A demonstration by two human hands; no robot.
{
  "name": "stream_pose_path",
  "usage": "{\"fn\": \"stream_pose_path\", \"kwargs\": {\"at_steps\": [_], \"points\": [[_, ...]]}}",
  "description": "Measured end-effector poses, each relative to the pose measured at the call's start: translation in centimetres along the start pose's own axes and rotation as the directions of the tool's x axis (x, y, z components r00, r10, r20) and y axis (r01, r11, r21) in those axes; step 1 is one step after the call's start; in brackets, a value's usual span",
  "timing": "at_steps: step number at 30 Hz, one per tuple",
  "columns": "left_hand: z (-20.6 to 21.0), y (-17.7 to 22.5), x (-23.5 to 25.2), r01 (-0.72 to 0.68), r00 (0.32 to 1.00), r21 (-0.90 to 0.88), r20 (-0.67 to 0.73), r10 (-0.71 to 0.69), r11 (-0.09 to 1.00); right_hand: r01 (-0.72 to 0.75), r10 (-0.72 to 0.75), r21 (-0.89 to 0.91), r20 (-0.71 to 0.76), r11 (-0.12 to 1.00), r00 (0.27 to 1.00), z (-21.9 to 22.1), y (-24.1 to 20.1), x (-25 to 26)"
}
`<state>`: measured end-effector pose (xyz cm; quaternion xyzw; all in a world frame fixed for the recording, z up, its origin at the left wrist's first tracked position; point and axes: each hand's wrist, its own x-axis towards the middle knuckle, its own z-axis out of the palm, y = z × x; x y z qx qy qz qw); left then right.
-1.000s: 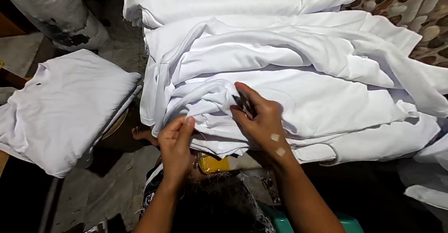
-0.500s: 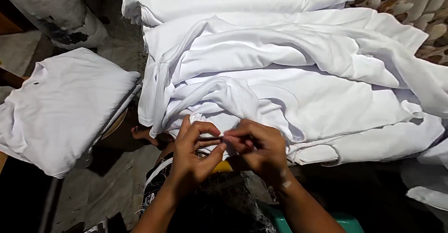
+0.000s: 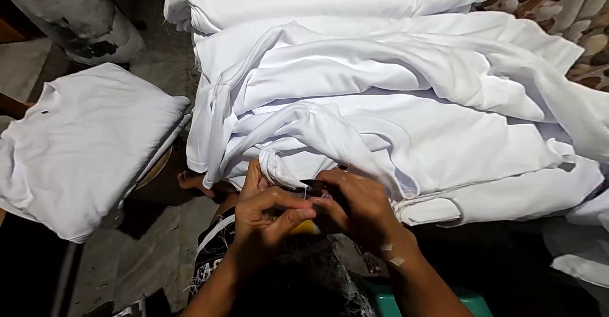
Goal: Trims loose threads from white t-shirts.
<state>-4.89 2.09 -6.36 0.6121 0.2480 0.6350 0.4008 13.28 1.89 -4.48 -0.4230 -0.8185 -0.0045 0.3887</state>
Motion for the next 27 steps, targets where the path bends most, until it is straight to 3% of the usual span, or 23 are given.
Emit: {"fn": "stream_pose_path", "kwargs": {"at_steps": [9, 12, 19, 23, 25, 27], "points": [[-0.3, -0.6, 0.6, 0.104, 0.979, -0.299, -0.135, -0.150, 0.948, -0.003, 0.003, 0.068, 0.000, 0.998, 1.000, 0.3, -0.1, 0.2], [-0.5, -0.9, 0.6, 0.035, 0.981, -0.188, -0.182, -0.070, 0.981, -0.011, 0.012, 0.070, -0.017, 0.998, 1.000, 0.3, -0.4, -0.2], [-1.6, 1.2, -0.7, 0.007, 0.998, 0.061, 0.057, -0.011, 0.998, -0.057, 0.054, -0.040, -0.072, 0.998, 0.996, 0.9, -2.7, -0.1], [-1.7, 1.4, -0.7, -0.025, 0.997, 0.140, 0.071, 0.015, 0.990, -0.069, 0.058, -0.105, -0.108, 0.992, 0.992, 1.2, -3.0, 0.7], [-1.7, 1.2, -0.6, 0.001, 0.998, 0.144, 0.056, -0.009, 0.990, -0.124, 0.114, -0.055, -0.164, 0.991, 0.980, 1.1, -3.1, 0.8], [-1.4, 1.2, -0.8, -0.027, 1.000, 0.214, 0.016, 0.024, 0.976, -0.170, 0.192, 0.170, -0.120, 0.971, 0.974, 1.1, -3.3, 0.7]]}}
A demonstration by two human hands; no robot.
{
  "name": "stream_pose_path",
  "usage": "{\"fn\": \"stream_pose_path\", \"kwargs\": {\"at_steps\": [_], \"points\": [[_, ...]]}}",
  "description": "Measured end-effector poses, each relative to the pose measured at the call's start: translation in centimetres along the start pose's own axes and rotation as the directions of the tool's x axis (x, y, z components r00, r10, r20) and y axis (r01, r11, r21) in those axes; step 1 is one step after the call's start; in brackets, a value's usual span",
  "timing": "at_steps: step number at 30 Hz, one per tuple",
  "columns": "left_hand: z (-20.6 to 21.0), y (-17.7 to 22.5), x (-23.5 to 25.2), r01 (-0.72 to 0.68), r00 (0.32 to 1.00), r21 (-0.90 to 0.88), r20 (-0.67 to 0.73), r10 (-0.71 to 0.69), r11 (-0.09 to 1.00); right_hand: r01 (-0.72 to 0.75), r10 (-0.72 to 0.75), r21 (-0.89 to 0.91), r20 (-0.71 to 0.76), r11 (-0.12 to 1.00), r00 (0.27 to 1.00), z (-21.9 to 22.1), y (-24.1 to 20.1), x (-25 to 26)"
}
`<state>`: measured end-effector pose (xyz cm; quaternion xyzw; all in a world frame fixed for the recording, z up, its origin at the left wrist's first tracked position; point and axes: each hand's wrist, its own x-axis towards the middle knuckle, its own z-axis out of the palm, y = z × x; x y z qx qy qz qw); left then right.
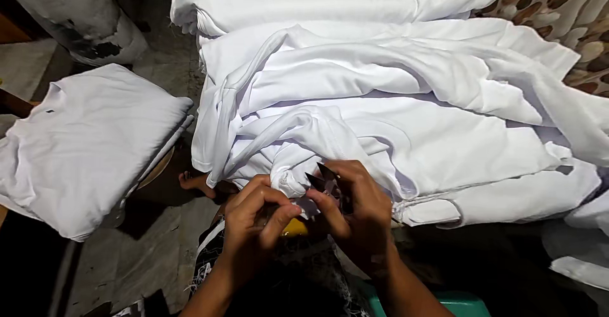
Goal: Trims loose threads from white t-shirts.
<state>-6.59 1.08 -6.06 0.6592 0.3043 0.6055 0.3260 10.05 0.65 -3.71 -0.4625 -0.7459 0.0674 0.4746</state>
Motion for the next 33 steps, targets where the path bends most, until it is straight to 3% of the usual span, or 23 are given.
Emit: {"fn": "stream_pose_path", "kwargs": {"at_steps": [2, 4, 7, 9, 11, 13, 15, 19, 23, 27, 31, 33], "points": [[-0.2, 1.5, -0.7, -0.087, 0.996, 0.109, -0.022, 0.090, 0.990, -0.148, 0.066, 0.401, 0.211, 0.904, 0.975, -0.1, -0.4, -0.5], [-1.8, 5.3, -1.9, -0.090, 0.995, 0.055, 0.046, 0.087, 0.994, -0.307, 0.033, 0.661, 0.393, 0.684, 0.919, -0.7, -0.2, -0.7], [-4.0, 8.4, -2.0, -0.070, 0.985, -0.075, 0.154, 0.081, 0.995, -0.467, 0.067, 0.803, 0.479, 0.369, 0.875, -1.9, 0.2, -0.8], [-3.7, 6.5, -0.8, -0.157, 0.982, 0.129, 0.130, 0.141, 0.979, -0.515, 0.083, 0.835, 0.509, 0.192, 0.857, -2.2, 0.1, -0.5], [-2.8, 4.0, -0.2, -0.172, 0.985, 0.366, 0.050, 0.166, 0.914, -0.521, 0.095, 0.843, 0.513, 0.133, 0.853, -2.1, -0.1, -0.5], [-1.4, 2.1, 0.3, -0.169, 0.980, 0.521, 0.002, 0.197, 0.837, -0.512, 0.096, 0.841, 0.503, 0.176, 0.859, -2.0, -0.3, -0.6], [-0.3, 0.9, 0.7, -0.143, 0.983, 0.543, -0.018, 0.182, 0.828, -0.476, 0.074, 0.824, 0.478, 0.306, 0.875, -2.0, -0.4, -0.7], [0.4, 0.5, 1.0, -0.012, 0.998, 0.291, -0.051, 0.029, 0.957, -0.397, 0.042, 0.766, 0.438, 0.505, 0.898, -2.2, -0.7, -1.0], [0.1, 0.2, 1.1, 0.045, 0.998, -0.036, -0.050, -0.047, 0.998, -0.321, 0.015, 0.727, 0.393, 0.607, 0.919, -1.9, -1.0, -1.4], [-1.4, 0.4, 1.2, 0.043, 0.998, -0.216, 0.043, -0.035, 0.975, -0.262, 0.029, 0.700, 0.327, 0.665, 0.945, -1.6, -0.5, -1.8], [-1.7, 2.9, 2.0, -0.059, 0.977, -0.187, 0.191, 0.095, 0.981, -0.268, 0.109, 0.682, 0.268, 0.680, 0.957, -2.3, -0.1, -2.7], [-0.7, 4.3, 2.5, -0.082, 0.953, -0.173, 0.275, 0.128, 0.982, -0.228, 0.179, 0.673, 0.143, 0.704, 0.973, -3.1, -0.1, -3.2]]}}
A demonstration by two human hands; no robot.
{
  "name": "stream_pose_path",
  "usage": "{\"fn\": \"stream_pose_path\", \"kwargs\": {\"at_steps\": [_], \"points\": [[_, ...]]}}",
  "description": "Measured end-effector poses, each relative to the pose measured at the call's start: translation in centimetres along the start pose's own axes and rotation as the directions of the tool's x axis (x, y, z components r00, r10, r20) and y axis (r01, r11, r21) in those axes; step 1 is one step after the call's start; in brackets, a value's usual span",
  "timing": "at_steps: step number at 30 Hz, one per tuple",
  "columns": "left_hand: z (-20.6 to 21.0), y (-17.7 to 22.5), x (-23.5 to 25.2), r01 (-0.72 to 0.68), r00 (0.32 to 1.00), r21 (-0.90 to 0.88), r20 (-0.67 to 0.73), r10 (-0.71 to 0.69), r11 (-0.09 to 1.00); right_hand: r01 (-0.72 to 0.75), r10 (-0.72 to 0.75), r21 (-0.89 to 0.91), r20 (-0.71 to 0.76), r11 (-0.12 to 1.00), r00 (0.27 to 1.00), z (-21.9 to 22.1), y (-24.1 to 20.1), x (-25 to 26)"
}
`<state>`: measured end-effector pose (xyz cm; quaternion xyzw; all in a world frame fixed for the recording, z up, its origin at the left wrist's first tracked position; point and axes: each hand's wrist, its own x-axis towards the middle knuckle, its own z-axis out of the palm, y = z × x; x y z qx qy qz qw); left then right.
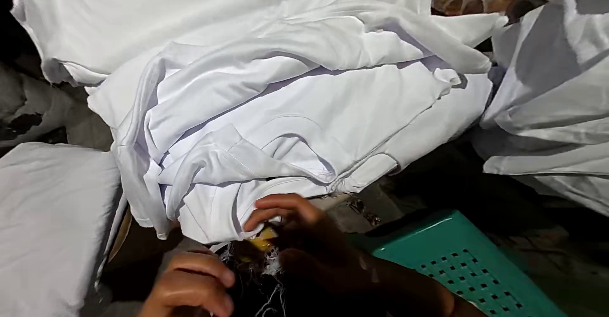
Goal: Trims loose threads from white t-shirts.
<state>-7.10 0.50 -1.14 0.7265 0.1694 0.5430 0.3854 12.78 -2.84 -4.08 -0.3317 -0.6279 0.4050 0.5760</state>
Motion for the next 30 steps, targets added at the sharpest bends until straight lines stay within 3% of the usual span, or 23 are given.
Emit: {"fn": "stream_pose_path", "kwargs": {"at_steps": [3, 6, 9, 12, 14, 18, 22, 27, 30], "points": [[2.2, -0.1, 2.2, -0.069, 0.992, 0.284, 0.125, 0.034, 0.956, 0.078, -0.100, -0.097, -0.247, 0.992, 0.964, -2.1, -0.7, -1.3], [7.3, -4.1, 4.3, -0.068, 0.986, 0.489, 0.169, -0.017, 0.870, 0.095, -0.176, -0.192, -0.466, 0.977, 0.867, -4.8, -1.9, -2.5], [11.4, -6.4, 6.4, -0.006, 0.870, 0.212, 0.483, -0.099, 0.977, 0.062, -0.220, -0.274, -0.593, 0.960, 0.775, -6.8, -2.5, -3.4], [11.6, -5.7, 8.1, 0.160, 0.907, -0.084, 0.406, -0.113, 0.983, -0.060, -0.201, -0.358, -0.648, 0.932, 0.735, -7.9, -2.2, -4.2], [10.7, -5.2, 8.9, 0.241, 0.915, -0.197, 0.372, -0.155, 0.950, -0.160, -0.221, -0.518, -0.597, 0.840, 0.771, -8.5, -2.2, -4.5], [10.2, -5.3, 8.9, 0.276, 0.912, -0.286, 0.379, -0.156, 0.918, -0.150, -0.390, -0.883, -0.342, 0.445, 0.855, -10.2, -2.1, -3.8], [10.4, -5.4, 8.9, 0.262, 0.917, -0.287, 0.371, -0.145, 0.921, -0.122, -0.440, -0.975, -0.193, 0.185, 0.877, -11.9, -3.1, -2.7], [10.5, -5.7, 8.8, 0.236, 0.920, -0.274, 0.372, -0.124, 0.932, -0.033, -0.417, -0.992, -0.083, 0.124, 0.905, -12.5, -3.5, -1.9], [10.4, -5.8, 8.7, 0.231, 0.919, -0.273, 0.377, -0.117, 0.934, 0.082, -0.388, -0.966, -0.021, 0.246, 0.921, -12.3, -3.5, -1.9]]}}
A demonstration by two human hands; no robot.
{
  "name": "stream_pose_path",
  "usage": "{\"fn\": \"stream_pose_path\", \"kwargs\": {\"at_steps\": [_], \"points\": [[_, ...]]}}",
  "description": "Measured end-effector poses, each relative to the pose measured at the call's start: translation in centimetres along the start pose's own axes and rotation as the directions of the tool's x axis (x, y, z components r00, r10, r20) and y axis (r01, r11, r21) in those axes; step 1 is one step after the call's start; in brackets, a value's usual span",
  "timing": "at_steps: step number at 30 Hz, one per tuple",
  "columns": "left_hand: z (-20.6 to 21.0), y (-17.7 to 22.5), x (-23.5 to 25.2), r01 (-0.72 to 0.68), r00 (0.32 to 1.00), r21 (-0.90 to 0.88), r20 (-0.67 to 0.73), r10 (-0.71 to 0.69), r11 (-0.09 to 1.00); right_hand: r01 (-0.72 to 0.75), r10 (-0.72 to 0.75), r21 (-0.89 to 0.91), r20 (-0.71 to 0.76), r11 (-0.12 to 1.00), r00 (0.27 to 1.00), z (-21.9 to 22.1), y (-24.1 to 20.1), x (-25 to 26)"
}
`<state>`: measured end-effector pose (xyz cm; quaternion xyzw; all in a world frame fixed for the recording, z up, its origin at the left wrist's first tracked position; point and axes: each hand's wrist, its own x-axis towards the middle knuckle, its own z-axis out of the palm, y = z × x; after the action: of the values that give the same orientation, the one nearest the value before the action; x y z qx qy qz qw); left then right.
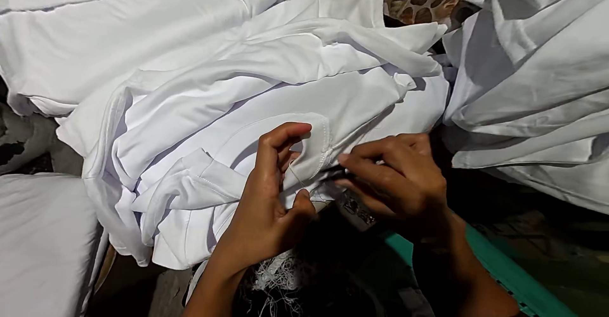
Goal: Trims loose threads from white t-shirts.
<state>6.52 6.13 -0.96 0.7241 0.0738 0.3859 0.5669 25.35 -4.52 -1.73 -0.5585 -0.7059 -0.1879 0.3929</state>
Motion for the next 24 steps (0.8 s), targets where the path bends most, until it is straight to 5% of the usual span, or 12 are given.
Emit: {"fn": "stream_pose_path", "kwargs": {"at_steps": [4, 10, 24], "points": [[0.0, -0.1, -0.1, 0.013, 1.000, -0.044, -0.004, -0.013, 0.999, -0.107, 0.112, 0.155, -0.029, 0.982, 0.993, -0.6, 0.0, -0.4], [0.2, -0.2, -0.2, 0.017, 1.000, -0.089, -0.007, -0.018, 0.996, -0.216, 0.214, 0.152, 0.026, 0.965, 0.976, 0.3, -0.5, -1.2], [2.6, 0.6, 1.5, 0.077, 0.986, -0.003, -0.151, -0.076, 0.997, -0.290, 0.273, -0.060, -0.200, 0.955, 0.941, 0.5, -1.1, -0.6]]}}
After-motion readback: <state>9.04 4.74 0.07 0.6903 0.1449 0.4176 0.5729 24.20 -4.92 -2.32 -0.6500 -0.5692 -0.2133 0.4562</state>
